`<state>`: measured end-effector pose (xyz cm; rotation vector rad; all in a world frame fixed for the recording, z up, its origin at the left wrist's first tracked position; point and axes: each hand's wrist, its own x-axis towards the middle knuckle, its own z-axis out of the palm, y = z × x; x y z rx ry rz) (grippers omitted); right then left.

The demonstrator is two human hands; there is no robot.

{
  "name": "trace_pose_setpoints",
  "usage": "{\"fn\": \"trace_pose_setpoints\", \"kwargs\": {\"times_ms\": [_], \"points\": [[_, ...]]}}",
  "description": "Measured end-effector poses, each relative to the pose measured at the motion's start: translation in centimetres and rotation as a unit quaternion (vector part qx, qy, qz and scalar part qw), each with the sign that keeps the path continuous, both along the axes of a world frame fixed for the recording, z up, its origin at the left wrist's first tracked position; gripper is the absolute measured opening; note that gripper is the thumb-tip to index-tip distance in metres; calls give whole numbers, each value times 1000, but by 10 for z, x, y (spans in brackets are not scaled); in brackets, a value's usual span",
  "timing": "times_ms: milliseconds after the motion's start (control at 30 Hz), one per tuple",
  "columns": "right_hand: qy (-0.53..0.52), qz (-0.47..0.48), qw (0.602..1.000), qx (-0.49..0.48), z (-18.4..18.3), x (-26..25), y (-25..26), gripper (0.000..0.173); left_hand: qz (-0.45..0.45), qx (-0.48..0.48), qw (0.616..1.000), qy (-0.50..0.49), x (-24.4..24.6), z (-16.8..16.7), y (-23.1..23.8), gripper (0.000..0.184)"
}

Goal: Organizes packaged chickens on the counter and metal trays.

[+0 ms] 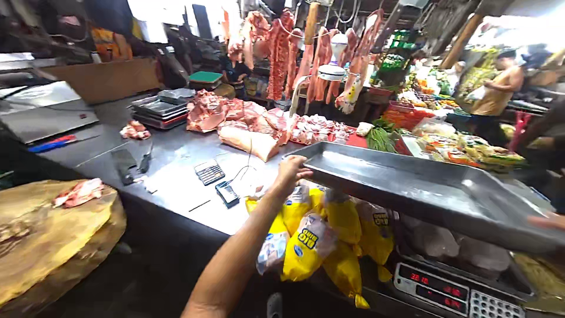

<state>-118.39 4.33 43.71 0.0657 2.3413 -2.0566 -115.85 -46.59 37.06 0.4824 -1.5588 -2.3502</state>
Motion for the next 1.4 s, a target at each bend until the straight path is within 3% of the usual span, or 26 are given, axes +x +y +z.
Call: {"fn": "trace_pose_setpoints", "kwargs": {"times_ms": [100, 267, 333, 433, 567, 700, 867, 1133, 1200, 1300, 1400], "points": [[-60, -109, 992, -37, -33, -89, -73, 19, 18, -25, 998, -47, -71, -31, -51, 40], [-130, -82, 988, -23, -93, -224, -143, 35, 59, 0, 991, -120, -165, -85, -118, 39], [-165, -51, 983, 55, -133, -266, -152, 34, 70, -9, 986, -153, -186, -104, -135, 36], [-204, 10, 948, 245, -179, -314, -158, 36, 49, -37, 980, -191, -205, -116, -149, 34], [-262, 102, 873, 398, -193, -335, -196, 39, 32, -69, 960, -268, -207, -149, -172, 37], [-339, 134, 835, 412, -206, -340, -226, 47, 77, -110, 960, -247, -206, -162, -189, 24], [-301, 122, 809, 489, -229, -361, -217, 43, -20, -138, 950, -280, -207, -149, -174, 35], [-258, 41, 814, 520, -261, -381, -212, 41, -80, -161, 913, -366, -263, -190, -155, 53], [-264, 51, 817, 510, -272, -385, -215, 41, -97, -188, 894, -394, -269, -202, -161, 55], [-263, 64, 826, 496, -286, -391, -218, 40, -147, -304, 848, -408, -266, -219, -172, 32], [-277, 73, 817, 501, -284, -393, -225, 39, -250, -454, 753, -405, -269, -225, -182, 34]]}}
